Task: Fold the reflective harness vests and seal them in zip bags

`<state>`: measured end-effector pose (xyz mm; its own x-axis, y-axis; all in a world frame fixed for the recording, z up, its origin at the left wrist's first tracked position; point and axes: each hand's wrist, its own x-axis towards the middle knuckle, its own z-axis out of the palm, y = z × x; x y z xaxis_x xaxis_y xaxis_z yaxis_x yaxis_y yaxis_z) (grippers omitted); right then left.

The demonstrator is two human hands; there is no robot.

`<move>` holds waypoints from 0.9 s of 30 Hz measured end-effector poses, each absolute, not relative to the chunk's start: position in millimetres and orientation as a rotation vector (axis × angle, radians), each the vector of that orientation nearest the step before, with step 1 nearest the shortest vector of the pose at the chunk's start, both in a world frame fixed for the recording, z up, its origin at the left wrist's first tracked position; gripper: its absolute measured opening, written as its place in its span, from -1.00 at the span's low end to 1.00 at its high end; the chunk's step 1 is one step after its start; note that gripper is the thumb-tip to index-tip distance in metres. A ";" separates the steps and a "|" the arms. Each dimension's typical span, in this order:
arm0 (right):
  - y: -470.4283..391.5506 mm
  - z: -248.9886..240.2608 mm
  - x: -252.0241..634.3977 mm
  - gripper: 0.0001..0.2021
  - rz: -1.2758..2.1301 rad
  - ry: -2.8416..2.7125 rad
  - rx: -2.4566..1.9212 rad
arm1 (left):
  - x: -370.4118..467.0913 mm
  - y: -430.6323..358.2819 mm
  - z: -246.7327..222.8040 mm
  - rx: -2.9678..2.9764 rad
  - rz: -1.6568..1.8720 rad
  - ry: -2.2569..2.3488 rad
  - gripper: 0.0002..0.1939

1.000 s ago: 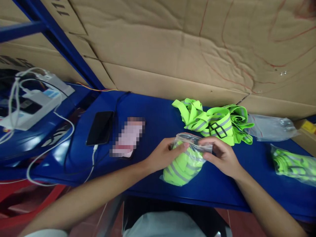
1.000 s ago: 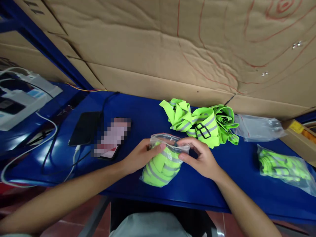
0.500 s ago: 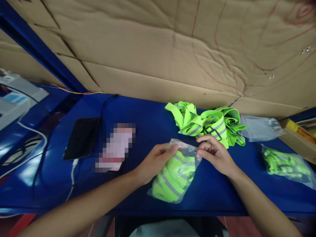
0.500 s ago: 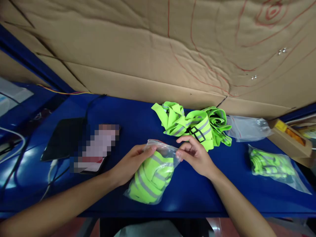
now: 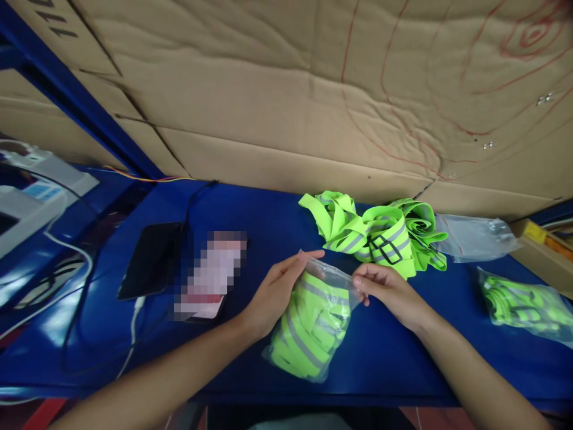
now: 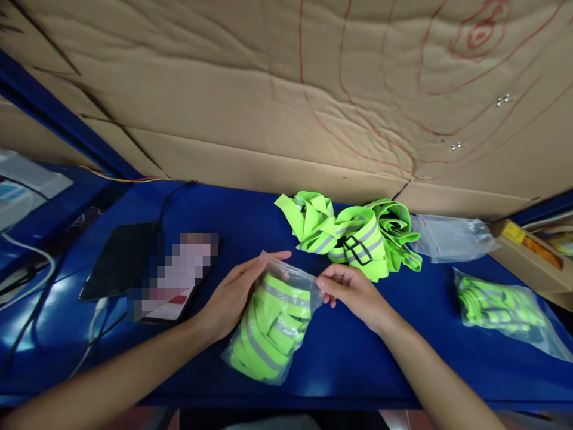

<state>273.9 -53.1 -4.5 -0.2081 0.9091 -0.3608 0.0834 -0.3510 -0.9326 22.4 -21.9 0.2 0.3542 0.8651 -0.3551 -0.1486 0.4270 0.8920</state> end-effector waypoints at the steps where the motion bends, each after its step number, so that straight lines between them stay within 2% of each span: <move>1: -52.9 -5.1 273.5 -0.55 1.618 -1.213 -1.418 | 22.2 -21.5 0.1 0.910 0.797 0.990 -0.49; 9: -55.7 -2.8 273.0 -0.51 1.594 -1.317 -1.425 | 24.8 -20.2 -4.2 0.902 0.893 0.987 -0.52; 15: -60.4 -2.4 272.0 -0.57 1.363 -1.429 -1.423 | 27.1 -22.9 -4.8 0.857 0.869 0.981 -0.49; 27: -63.4 -4.1 264.9 -0.60 1.349 -1.331 -1.398 | 23.8 -26.2 -1.6 0.845 0.833 0.913 -0.59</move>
<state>264.9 -63.4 -4.1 -0.1049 0.9781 -0.1797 0.1668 -0.1608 -0.9728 23.8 -26.2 -1.6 0.3691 0.8736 -0.3171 -0.2362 0.4181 0.8771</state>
